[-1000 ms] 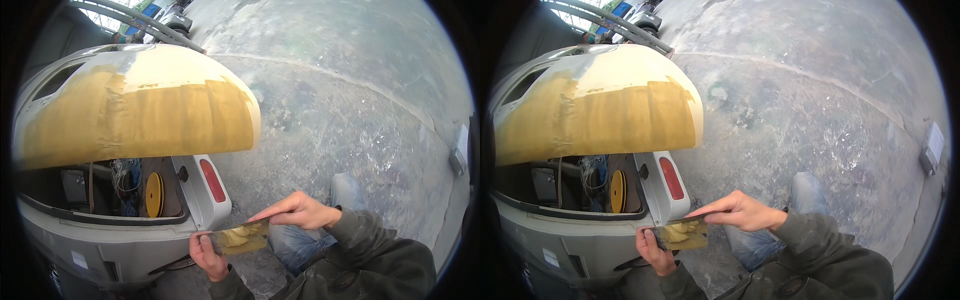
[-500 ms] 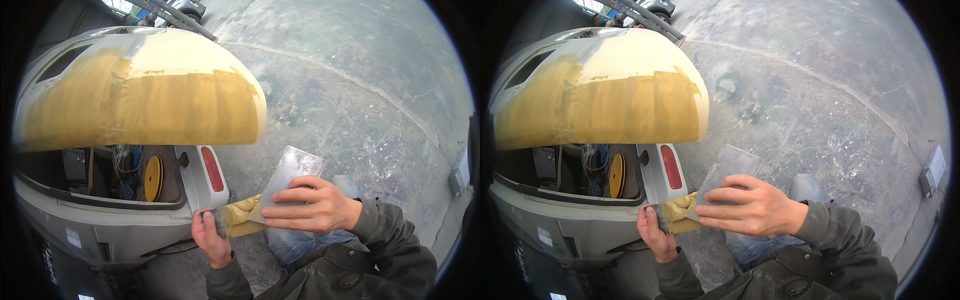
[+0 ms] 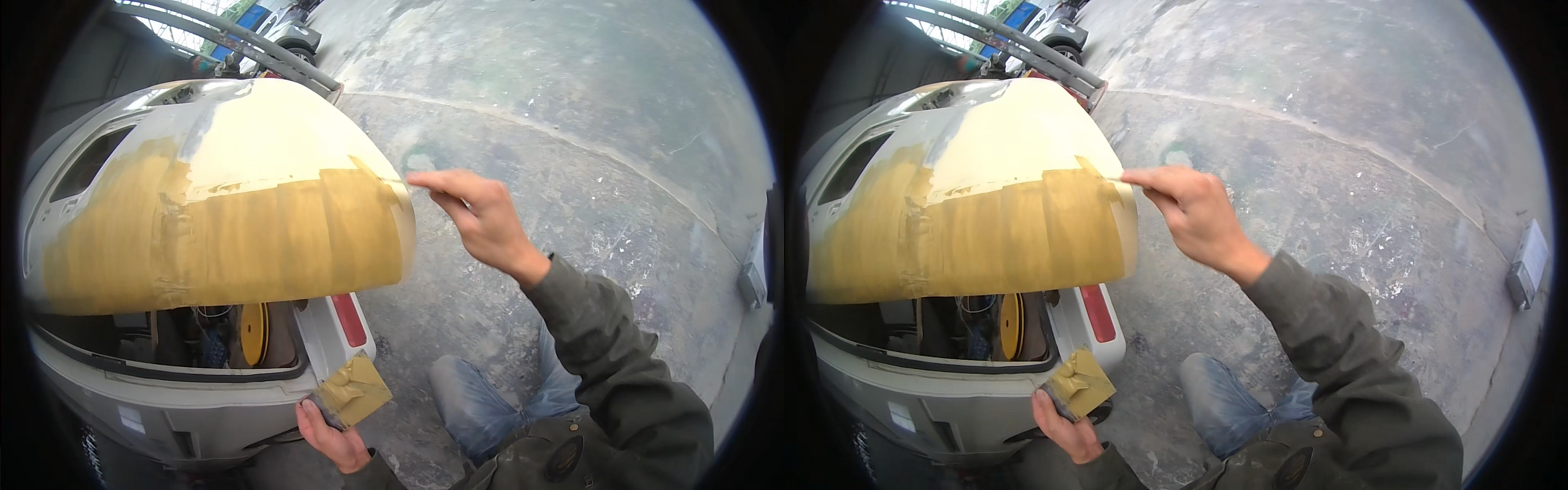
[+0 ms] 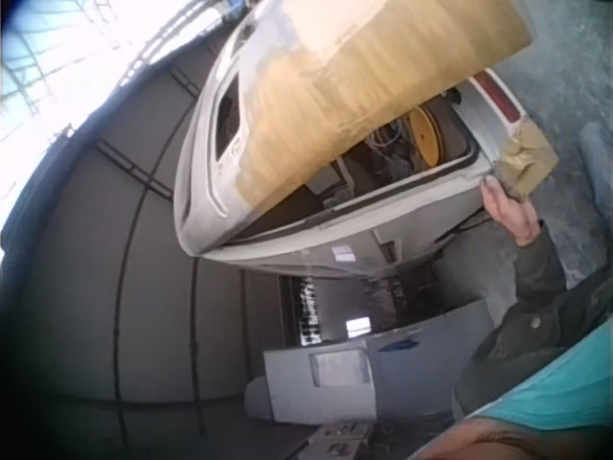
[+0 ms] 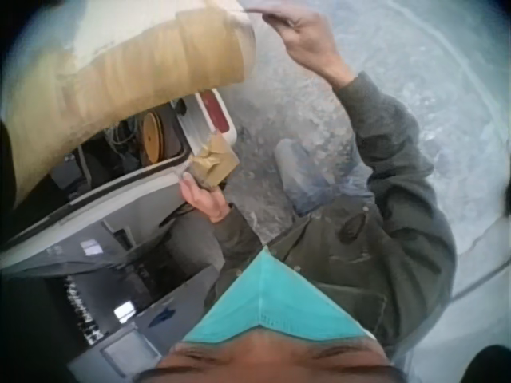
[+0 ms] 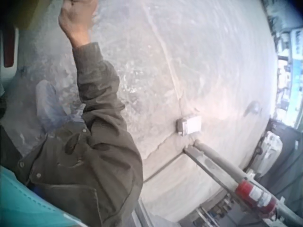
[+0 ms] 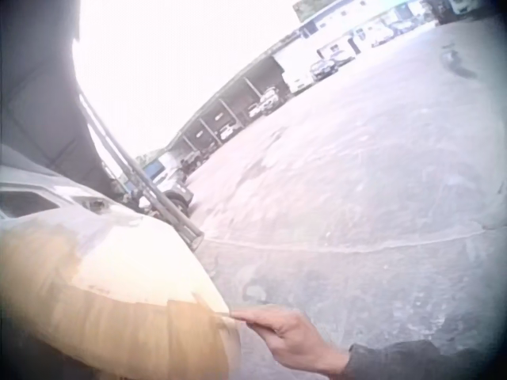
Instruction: The person sands a detached car trunk lid with a sanding block, moving across different areas to smooth the surface. The person holds the sanding block in one hand and a putty knife in the other, working on the curved and flat sections of the lid.
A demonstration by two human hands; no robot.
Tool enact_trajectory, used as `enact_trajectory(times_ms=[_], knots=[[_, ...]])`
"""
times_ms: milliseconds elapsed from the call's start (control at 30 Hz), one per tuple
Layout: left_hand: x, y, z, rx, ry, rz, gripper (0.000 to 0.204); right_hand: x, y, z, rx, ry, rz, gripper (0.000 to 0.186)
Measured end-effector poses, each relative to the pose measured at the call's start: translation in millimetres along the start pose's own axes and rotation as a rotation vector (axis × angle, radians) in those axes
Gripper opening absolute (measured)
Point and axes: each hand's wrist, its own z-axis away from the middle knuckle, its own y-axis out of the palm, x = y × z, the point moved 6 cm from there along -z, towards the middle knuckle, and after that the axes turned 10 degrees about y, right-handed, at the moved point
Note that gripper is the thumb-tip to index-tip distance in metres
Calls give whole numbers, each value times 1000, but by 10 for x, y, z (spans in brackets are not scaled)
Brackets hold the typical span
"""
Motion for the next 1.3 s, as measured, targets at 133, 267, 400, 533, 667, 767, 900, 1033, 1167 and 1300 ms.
enact_trajectory(times_ms=[133,267,400,533,667,767,900,1033,1167,1300], knots=[[56,-57,-27,18,-18,-22,33,-72,150,-269,50,-18,11,31],[110,-82,-53,12,-23,-16,34,-63,169,-91,-20,-72,-35,26],[183,-48,-81,-3,-30,12,35,-88,130,-393,21,-8,-31,25],[162,-76,-108,10,-14,-24,35,-162,222,-562,124,23,-98,26],[220,-118,-138,-9,-26,-24,35,-95,174,-348,157,12,-48,31],[285,-149,-165,12,-44,-5,35,-48,190,-119,89,-8,-22,34],[313,-139,-177,-8,-48,5,34,50,242,162,-34,-104,57,35],[328,-173,-184,-39,-41,-25,35,144,306,438,-128,-155,126,35],[359,-251,-182,-20,-50,-20,36,179,422,714,-202,-162,188,38],[331,-287,-157,-24,-49,-14,35,144,602,961,-264,-192,234,35]])
